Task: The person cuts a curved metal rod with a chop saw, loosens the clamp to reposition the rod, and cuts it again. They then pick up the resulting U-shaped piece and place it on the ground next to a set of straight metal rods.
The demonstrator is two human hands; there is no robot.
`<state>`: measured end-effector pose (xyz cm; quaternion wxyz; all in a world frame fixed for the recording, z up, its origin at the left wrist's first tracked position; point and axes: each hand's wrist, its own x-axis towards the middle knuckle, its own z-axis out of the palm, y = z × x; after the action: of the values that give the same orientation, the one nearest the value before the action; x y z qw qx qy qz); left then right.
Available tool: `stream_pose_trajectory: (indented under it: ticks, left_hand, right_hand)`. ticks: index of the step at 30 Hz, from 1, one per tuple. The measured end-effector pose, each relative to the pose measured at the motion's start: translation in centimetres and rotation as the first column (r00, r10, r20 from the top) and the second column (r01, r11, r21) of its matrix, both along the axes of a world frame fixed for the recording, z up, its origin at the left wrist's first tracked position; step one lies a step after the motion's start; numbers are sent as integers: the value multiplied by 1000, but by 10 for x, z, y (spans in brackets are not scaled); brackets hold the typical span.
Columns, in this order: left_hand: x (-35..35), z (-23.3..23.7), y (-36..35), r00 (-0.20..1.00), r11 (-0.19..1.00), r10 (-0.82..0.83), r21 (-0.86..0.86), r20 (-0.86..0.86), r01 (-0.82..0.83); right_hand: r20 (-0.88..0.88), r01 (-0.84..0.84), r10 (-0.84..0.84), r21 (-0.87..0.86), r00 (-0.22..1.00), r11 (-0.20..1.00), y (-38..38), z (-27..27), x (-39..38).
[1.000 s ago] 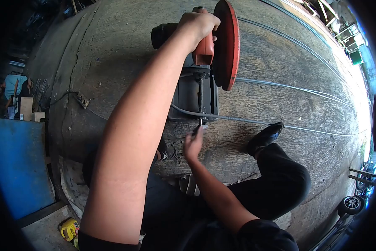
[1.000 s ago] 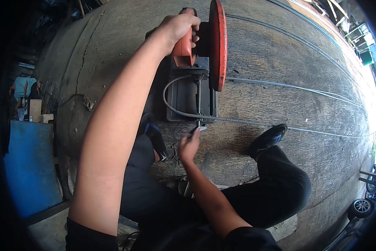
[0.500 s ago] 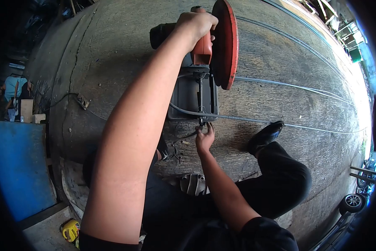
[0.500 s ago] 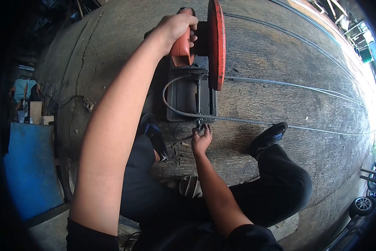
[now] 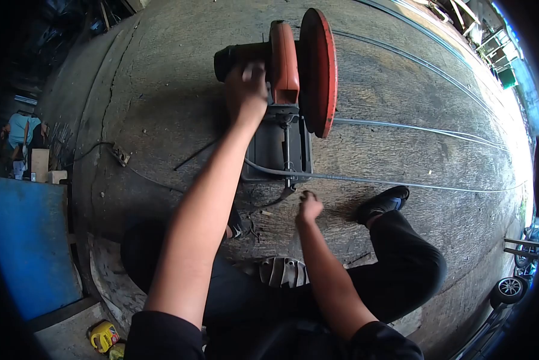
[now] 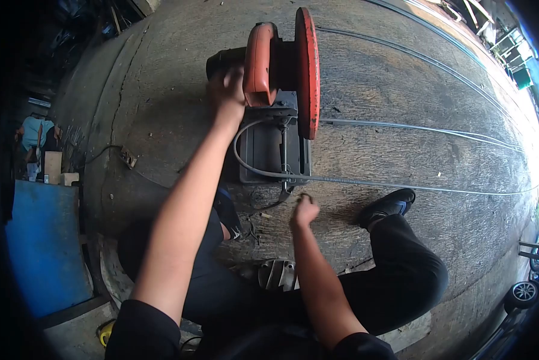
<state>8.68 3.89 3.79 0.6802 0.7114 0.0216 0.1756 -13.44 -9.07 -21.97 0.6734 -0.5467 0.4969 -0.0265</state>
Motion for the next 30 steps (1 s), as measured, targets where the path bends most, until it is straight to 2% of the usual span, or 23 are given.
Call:
stream_pose_trajectory:
  ticks: [1, 3, 5, 6, 7, 8, 10, 11, 12, 14, 15, 16, 17, 19, 20, 21, 23, 24, 25, 27, 28, 29, 30]
  left_hand:
    - [0, -48, 11, 981, 966, 157, 188, 110, -176]
    - [-43, -98, 35, 955, 941, 251, 273, -159, -202]
    - [-69, -149, 50, 835, 828, 443, 506, -327, -241]
    - [-74, -221, 68, 824, 712, 512, 657, -242, -249]
    - [-76, -276, 84, 815, 571, 561, 781, -146, -253]
    - [-80, -278, 90, 814, 572, 561, 781, -148, -252]
    - [-90, -279, 90, 611, 916, 281, 397, -740, 58]
    - [-97, -222, 71, 547, 992, 124, 117, -828, -48]
    - [-97, -223, 68, 562, 992, 123, 98, -818, -74]
    - [-91, -224, 65, 581, 994, 110, 77, -807, -81]
    - [-90, -221, 64, 561, 988, 150, 141, -814, -59]
    - [-91, -220, 64, 538, 978, 196, 206, -820, -42]
    - [-95, -224, 62, 535, 977, 202, 208, -821, -50]
    - [-91, -228, 58, 590, 917, 345, 396, -730, -48]
    - [-91, -224, 58, 552, 913, 338, 409, -762, 6]
    - [-95, -270, 72, 627, 862, 400, 507, -669, -8]
    - [-96, -277, 70, 564, 876, 427, 479, -707, -62]
    - [-95, -273, 70, 567, 872, 434, 484, -700, -69]
    - [-95, -268, 71, 557, 899, 392, 433, -732, -63]
    - [-99, -270, 73, 549, 923, 336, 384, -766, -29]
    - [-103, -279, 78, 630, 921, 324, 388, -705, -38]
    - [-104, -289, 81, 707, 922, 304, 385, -638, -48]
    - [-103, -290, 82, 651, 945, 306, 303, -695, -121]
  right_hand:
    - [27, 201, -206, 140, 978, 970, -22, -6, 6]
    - [-8, 285, -301, 348, 954, 893, -63, -12, 11]
    - [73, 269, -396, 620, 915, 737, -90, -16, 18]
    - [128, 230, -396, 638, 909, 735, -96, -10, 21]
    - [74, 319, -458, 620, 886, 717, -100, -3, 28]
    - [92, 383, -501, 533, 860, 755, -104, -1, 35]
    - [113, 460, -553, 434, 825, 774, -117, 0, 46]
    - [351, 591, -575, 72, 739, 803, -127, 0, 54]
    - [570, 708, -484, -269, 663, 653, -136, 2, 64]
    - [553, 571, -333, -338, 764, 748, -160, 15, 96]
    - [471, 455, -207, -509, 858, 730, -163, 40, 116]
    - [455, 336, -91, -494, 886, 802, -177, 40, 137]
    - [348, 87, 105, -492, 932, 866, -197, 25, 154]
    - [72, -273, 357, -508, 931, 817, -203, 20, 185]
    - [-46, -428, 478, -525, 877, 736, -207, 9, 198]
    - [-32, -438, 497, -525, 867, 730, -205, 6, 210]
    - [-321, -565, 613, -786, 721, 252, -202, -2, 228]
    - [-404, -612, 629, -777, 664, 146, -200, -4, 238]
    - [-398, -609, 630, -779, 667, 152, -200, -6, 247]
    - [-679, -749, 566, -645, 468, -154, -207, -13, 257]
    - [-698, -739, 563, -640, 442, -213, -212, -18, 262]
    - [-703, -747, 550, -634, 451, -199, -221, -22, 264]
    - [-685, -668, 592, -678, 425, -305, -229, -22, 263]
